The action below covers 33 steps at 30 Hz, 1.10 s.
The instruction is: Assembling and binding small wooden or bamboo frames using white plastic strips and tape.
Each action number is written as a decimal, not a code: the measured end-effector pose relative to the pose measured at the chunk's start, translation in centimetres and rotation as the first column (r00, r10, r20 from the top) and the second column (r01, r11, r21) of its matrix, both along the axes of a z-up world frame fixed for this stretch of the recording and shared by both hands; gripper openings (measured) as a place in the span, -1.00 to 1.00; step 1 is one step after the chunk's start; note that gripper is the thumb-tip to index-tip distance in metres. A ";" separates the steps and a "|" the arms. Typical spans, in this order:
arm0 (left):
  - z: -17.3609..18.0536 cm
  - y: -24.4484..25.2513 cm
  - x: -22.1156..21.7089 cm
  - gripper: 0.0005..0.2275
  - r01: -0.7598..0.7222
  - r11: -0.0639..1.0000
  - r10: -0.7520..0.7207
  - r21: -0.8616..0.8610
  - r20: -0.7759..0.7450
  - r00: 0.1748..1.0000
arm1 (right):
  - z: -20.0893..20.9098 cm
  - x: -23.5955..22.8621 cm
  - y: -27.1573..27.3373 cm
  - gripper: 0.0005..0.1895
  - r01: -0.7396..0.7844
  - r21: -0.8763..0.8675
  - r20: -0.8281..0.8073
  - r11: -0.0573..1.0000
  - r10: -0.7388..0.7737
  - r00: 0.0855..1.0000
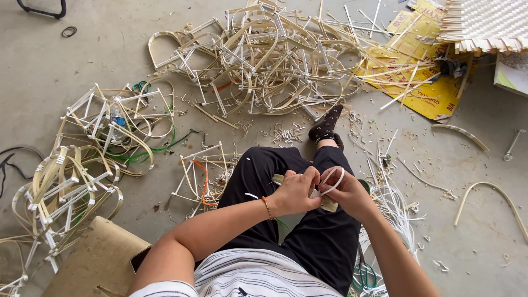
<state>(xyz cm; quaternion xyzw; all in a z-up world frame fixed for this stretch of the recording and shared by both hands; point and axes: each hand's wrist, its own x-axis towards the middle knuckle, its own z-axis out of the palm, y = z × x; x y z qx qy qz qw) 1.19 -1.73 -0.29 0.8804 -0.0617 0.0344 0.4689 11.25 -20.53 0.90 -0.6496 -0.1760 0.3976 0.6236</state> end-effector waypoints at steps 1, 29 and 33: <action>0.3 0.1 0.1 -0.58 0.000 1.000 0.000 0.001 -0.001 1.000 | 0.1 -0.1 0.1 -0.80 0.000 0.001 -0.001 1.000 0.000 1.000; 0.2 1.9 2.1 -0.58 0.179 0.983 -0.157 0.029 -0.352 0.923 | 0.0 -0.4 0.5 -0.78 -0.040 -0.089 0.034 0.995 0.043 0.998; 0.0 1.7 2.2 -0.61 0.192 0.981 -0.167 0.033 -0.373 0.913 | 1.5 -0.7 1.1 -0.80 -0.036 -0.156 0.040 0.987 0.043 0.998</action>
